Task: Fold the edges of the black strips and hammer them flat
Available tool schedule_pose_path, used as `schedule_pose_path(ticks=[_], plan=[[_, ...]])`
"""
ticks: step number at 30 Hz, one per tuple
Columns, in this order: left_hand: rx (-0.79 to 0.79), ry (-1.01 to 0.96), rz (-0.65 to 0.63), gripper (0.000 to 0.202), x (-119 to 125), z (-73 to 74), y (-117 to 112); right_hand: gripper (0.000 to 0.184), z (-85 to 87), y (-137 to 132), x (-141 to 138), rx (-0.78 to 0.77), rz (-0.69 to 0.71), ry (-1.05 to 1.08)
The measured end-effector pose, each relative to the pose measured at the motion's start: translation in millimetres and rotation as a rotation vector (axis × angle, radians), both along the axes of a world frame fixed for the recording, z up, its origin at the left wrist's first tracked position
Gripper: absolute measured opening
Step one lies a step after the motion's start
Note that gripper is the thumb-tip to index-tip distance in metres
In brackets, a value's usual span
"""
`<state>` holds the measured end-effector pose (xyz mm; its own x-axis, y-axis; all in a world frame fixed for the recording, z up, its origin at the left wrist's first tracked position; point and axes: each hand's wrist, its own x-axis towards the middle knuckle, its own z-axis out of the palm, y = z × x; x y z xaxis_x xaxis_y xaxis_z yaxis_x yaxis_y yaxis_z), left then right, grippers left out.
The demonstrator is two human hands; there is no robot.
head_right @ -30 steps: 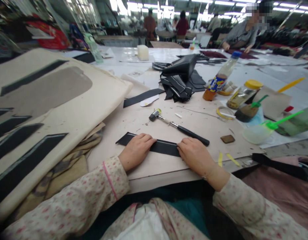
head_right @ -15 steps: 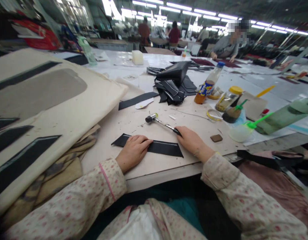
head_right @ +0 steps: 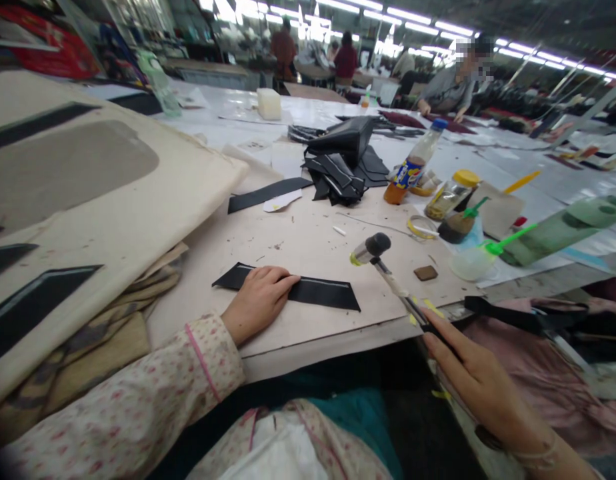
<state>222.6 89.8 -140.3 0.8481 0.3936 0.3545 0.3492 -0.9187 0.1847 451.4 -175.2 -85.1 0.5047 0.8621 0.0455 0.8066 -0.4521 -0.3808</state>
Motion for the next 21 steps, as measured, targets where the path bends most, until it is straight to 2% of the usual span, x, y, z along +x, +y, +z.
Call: schedule_pose_path(ticks=[6,11,16,21], plan=[[0.018,0.008,0.005,0.024,-2.2,3.3,-3.0,0.056,-6.5,8.1,-7.8,-0.197,0.101,0.059],[0.013,0.023,-0.01,0.02,-3.1,3.0,-3.5,0.055,-4.0,23.8,-19.2,-0.052,0.08,0.056],[0.01,0.015,0.004,0.018,-3.7,3.8,-5.1,0.055,-6.9,42.3,-25.8,-0.18,0.194,0.125],[0.015,0.077,-0.011,0.015,-6.0,4.5,-6.6,0.056,-4.0,53.5,-28.8,-0.048,0.156,0.095]])
